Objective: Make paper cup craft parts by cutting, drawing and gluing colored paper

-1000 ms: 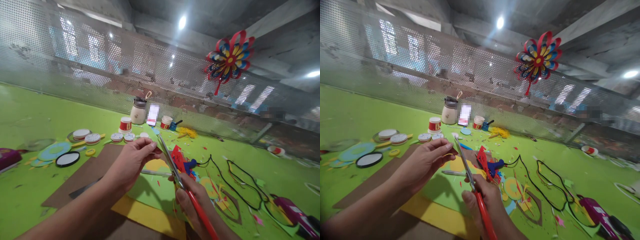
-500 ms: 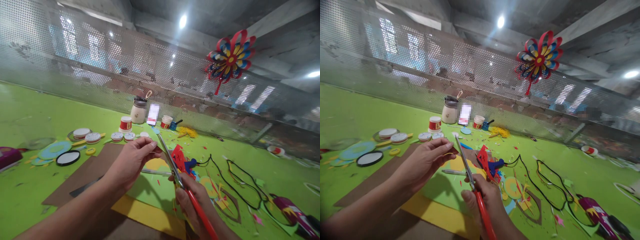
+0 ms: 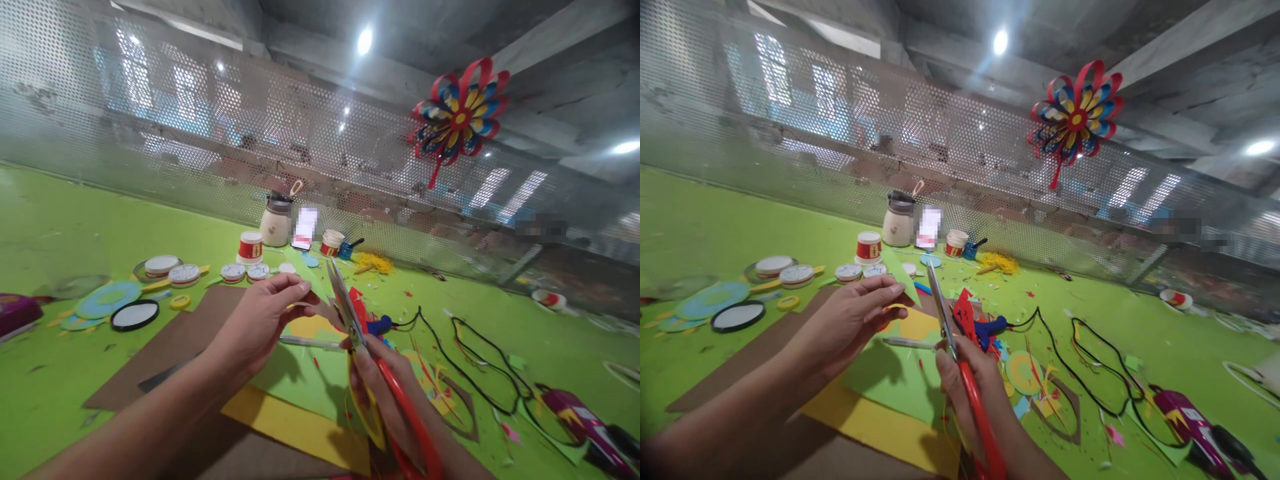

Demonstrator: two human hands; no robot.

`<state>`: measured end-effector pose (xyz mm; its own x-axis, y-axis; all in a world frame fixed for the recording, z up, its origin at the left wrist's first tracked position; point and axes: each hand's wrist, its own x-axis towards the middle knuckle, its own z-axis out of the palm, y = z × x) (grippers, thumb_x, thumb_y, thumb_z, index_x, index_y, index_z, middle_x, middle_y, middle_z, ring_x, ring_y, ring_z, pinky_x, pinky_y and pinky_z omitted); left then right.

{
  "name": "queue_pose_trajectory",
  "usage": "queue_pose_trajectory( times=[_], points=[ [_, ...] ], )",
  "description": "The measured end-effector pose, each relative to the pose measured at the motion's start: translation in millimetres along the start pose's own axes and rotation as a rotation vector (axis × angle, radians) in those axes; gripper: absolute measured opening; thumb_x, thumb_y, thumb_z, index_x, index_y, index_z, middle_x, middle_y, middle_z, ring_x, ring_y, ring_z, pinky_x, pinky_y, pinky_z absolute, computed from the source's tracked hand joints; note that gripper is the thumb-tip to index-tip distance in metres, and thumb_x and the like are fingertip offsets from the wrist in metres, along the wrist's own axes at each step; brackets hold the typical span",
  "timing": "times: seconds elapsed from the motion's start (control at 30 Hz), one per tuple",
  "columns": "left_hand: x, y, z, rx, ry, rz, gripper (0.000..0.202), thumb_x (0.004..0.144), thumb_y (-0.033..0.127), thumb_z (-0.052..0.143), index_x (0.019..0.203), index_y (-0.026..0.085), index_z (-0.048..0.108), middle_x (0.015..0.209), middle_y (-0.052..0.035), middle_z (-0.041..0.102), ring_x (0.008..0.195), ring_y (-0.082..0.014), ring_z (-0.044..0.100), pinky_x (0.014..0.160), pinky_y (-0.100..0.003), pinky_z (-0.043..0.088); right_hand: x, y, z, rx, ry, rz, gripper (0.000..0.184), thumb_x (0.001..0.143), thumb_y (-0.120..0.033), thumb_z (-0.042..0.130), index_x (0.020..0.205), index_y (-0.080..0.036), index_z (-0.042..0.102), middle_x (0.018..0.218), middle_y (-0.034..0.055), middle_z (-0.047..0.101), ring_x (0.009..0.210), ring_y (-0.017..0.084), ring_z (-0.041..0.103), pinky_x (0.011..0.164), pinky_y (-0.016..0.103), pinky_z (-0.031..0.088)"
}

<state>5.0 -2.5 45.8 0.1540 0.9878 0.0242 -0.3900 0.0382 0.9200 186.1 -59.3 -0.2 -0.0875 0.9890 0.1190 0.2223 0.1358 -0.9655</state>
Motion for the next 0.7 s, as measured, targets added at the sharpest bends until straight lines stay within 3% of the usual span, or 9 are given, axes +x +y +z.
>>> queue_pose_trajectory(
  times=[0.1,0.23,0.53,0.7],
  points=[
    [0,0,-1.2,0.022,-0.02,-0.002,0.015,0.078,0.023,0.066,0.066,0.014,0.064,0.07,-0.002,0.064,0.066,-0.0101,0.057,0.066,-0.02,0.047,3,-6,-3,0.188,-0.022,0.041,0.044,0.085,-0.058,0.052,0.101,-0.017,0.056,0.067,0.0002,0.053,0.057,0.012,0.052,0.055,0.025,0.044],
    [-2,-3,0.0,0.045,-0.096,-0.001,0.018,0.079,0.025,0.065,0.065,0.014,0.066,0.07,-0.0022,0.064,0.068,-0.0115,0.058,0.066,-0.022,0.047,4,-18,-4,0.282,-0.01,-0.039,0.029,0.086,-0.042,0.059,0.104,-0.019,0.054,0.079,0.0016,0.057,0.07,0.013,0.056,0.068,0.027,0.047],
    [-7,-12,5.8,0.173,-0.332,-0.034,0.017,0.081,0.026,0.062,0.069,0.016,0.07,0.071,-0.0033,0.064,0.072,-0.0148,0.057,0.074,-0.029,0.046,3,-30,3,0.414,0.063,-0.174,0.027,0.08,-0.027,0.063,0.104,-0.022,0.054,0.081,-0.0008,0.058,0.064,0.012,0.057,0.062,0.028,0.049],
    [-8,-14,7.2,0.223,-0.372,0.008,0.019,0.082,0.023,0.06,0.067,0.017,0.07,0.067,-0.0025,0.061,0.069,-0.0143,0.053,0.07,-0.027,0.044,0,-31,2,0.38,0.065,-0.168,0.026,0.079,-0.025,0.063,0.102,-0.021,0.054,0.075,-0.0027,0.057,0.058,0.011,0.055,0.056,0.027,0.047]
  ],
)
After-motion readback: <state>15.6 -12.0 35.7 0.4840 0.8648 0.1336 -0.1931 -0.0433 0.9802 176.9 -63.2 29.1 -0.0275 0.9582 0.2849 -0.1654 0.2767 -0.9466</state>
